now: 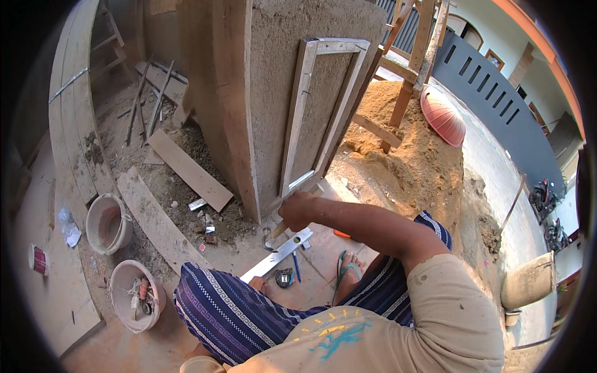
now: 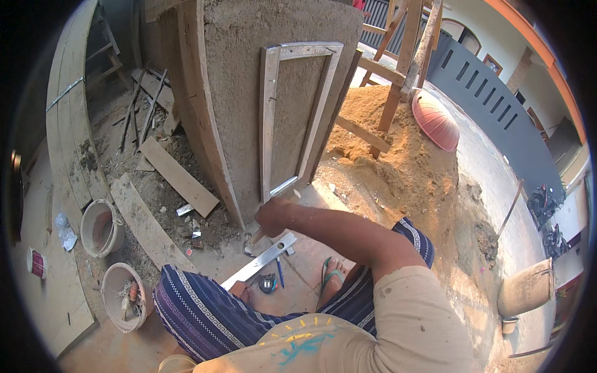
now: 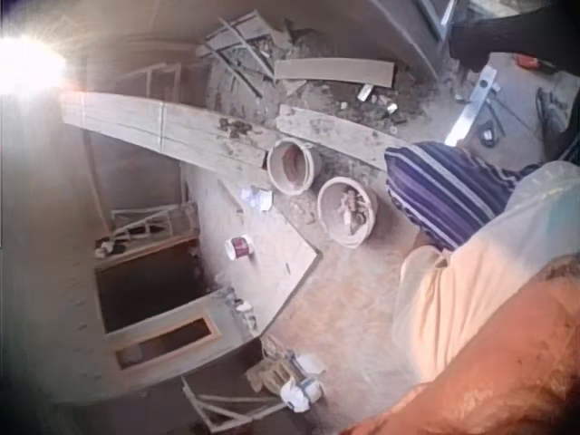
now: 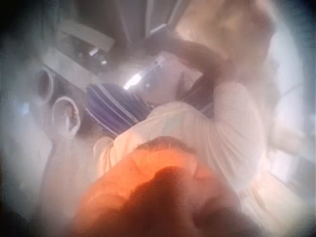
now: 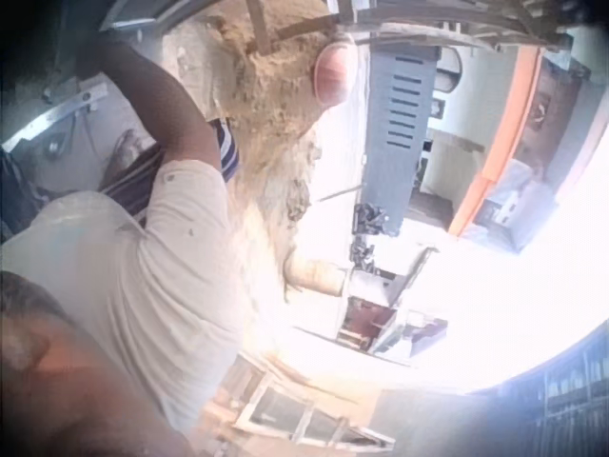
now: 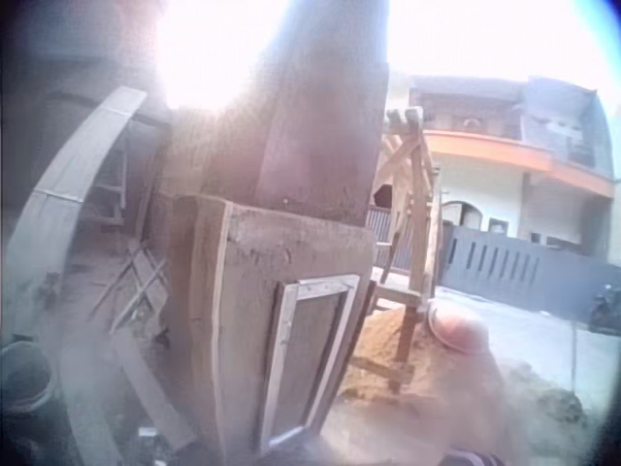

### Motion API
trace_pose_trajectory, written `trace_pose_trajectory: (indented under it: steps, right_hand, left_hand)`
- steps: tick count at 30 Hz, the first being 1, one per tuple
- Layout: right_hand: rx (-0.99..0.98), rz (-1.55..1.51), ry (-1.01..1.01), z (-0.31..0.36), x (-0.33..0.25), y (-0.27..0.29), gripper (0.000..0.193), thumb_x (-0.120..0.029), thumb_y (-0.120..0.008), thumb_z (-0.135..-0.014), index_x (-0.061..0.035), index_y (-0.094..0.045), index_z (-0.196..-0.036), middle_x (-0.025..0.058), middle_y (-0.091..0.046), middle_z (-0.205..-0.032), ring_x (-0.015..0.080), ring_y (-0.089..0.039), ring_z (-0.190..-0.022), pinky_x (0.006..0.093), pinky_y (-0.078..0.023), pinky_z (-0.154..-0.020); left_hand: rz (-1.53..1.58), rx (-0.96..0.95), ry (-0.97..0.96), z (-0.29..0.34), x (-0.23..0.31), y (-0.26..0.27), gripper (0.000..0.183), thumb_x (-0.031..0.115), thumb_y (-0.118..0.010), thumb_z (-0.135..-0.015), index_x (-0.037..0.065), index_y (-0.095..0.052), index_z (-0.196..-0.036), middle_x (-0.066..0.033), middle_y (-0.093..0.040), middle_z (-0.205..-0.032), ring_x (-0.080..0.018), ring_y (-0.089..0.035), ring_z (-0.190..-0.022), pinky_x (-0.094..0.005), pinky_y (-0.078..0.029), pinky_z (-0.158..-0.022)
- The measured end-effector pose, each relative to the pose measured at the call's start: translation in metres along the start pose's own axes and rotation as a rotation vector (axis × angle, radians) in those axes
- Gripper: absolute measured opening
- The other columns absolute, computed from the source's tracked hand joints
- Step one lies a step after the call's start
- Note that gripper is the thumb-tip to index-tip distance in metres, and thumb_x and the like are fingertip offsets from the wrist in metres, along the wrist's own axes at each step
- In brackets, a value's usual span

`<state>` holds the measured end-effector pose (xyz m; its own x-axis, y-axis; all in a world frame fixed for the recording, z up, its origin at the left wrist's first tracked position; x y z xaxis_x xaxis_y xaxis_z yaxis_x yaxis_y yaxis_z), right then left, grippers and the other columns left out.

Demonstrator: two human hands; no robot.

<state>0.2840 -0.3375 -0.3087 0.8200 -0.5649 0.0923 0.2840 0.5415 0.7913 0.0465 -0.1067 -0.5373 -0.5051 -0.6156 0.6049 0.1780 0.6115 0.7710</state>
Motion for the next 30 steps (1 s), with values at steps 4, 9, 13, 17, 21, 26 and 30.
trace_pose_trajectory:
  steps: [4, 9, 13, 17, 21, 26, 30]
  right_hand:
    - [-0.084, 0.037, -0.047, 0.048, 0.056, 0.009, 0.042, -0.039, -0.083, -0.080, -0.0103, -0.075, -0.110, 0.0126, -0.076, -0.106, 0.0349, -0.073, -0.105, 0.0478, -0.058, -0.091]
    - [-0.179, -0.169, -0.295, 0.122, 0.142, -0.027, 0.044, -0.042, -0.085, -0.079, -0.0060, -0.078, -0.103, 0.0172, -0.076, -0.093, 0.0345, -0.073, -0.092, 0.0471, -0.055, -0.081]
    - [-0.097, -0.332, -0.349, 0.140, 0.173, -0.088, 0.051, -0.048, -0.078, -0.082, -0.0001, -0.078, -0.100, 0.0212, -0.076, -0.093, 0.0376, -0.073, -0.089, 0.0482, -0.056, -0.082]
    - [0.029, -0.595, -0.479, 0.136, 0.139, -0.177, 0.045, -0.045, -0.075, -0.091, -0.0025, -0.078, -0.106, 0.0174, -0.077, -0.095, 0.0299, -0.073, -0.088, 0.0432, -0.056, -0.081]
    - [0.028, -0.782, -0.505, 0.118, 0.098, -0.243, 0.044, -0.044, -0.075, -0.092, -0.0033, -0.078, -0.108, 0.0153, -0.077, -0.095, 0.0278, -0.072, -0.088, 0.0416, -0.055, -0.081]
    - [-0.045, -0.984, -0.514, 0.100, 0.061, -0.308, 0.043, -0.043, -0.075, -0.092, -0.0043, -0.077, -0.111, 0.0126, -0.076, -0.096, 0.0251, -0.070, -0.088, 0.0395, -0.055, -0.081]
    - [-0.109, -1.094, -0.483, 0.083, 0.044, -0.341, 0.042, -0.042, -0.075, -0.093, -0.0051, -0.077, -0.113, 0.0105, -0.076, -0.096, 0.0229, -0.069, -0.088, 0.0379, -0.054, -0.082]
  left_hand:
    - [-0.041, 0.037, 0.057, 0.006, 0.003, 0.030, 0.034, 0.020, -0.081, -0.083, 0.004, -0.069, -0.111, -0.0150, -0.063, -0.101, -0.0346, -0.066, -0.094, -0.0443, -0.055, -0.082]
    - [-0.057, 0.057, 0.110, 0.011, 0.016, 0.047, 0.035, 0.021, -0.081, -0.083, 0.004, -0.069, -0.111, -0.0153, -0.063, -0.101, -0.0348, -0.065, -0.095, -0.0443, -0.055, -0.082]
    - [-0.093, 0.105, 0.181, 0.021, 0.031, 0.047, 0.036, 0.021, -0.082, -0.083, 0.003, -0.068, -0.111, -0.0155, -0.062, -0.101, -0.0350, -0.065, -0.095, -0.0444, -0.055, -0.083]
    - [-0.138, 0.142, 0.193, 0.010, 0.032, 0.050, 0.037, 0.022, -0.082, -0.083, 0.003, -0.068, -0.111, -0.0157, -0.062, -0.101, -0.0352, -0.065, -0.095, -0.0444, -0.055, -0.083]
    - [-0.176, 0.148, 0.225, 0.009, 0.037, 0.067, 0.038, 0.023, -0.083, -0.082, 0.003, -0.068, -0.111, -0.0159, -0.062, -0.101, -0.0354, -0.064, -0.095, -0.0444, -0.054, -0.083]
    - [-0.213, 0.157, 0.258, -0.004, 0.042, 0.086, 0.039, 0.024, -0.083, -0.082, 0.003, -0.067, -0.111, -0.0162, -0.061, -0.100, -0.0356, -0.064, -0.095, -0.0445, -0.054, -0.084]
    - [-0.256, 0.180, 0.253, -0.014, 0.044, 0.109, 0.039, 0.024, -0.084, -0.082, 0.003, -0.067, -0.111, -0.0164, -0.061, -0.100, -0.0358, -0.063, -0.095, -0.0445, -0.054, -0.084]
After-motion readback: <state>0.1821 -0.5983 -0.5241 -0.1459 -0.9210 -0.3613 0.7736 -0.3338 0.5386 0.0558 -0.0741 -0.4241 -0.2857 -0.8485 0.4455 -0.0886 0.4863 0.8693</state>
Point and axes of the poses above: each hand's wrist, its own z-axis away from the middle knuckle, its own y-axis out of the back of the hand, x = y × z, the point moved 1 cm from there along -z, towards the middle knuckle
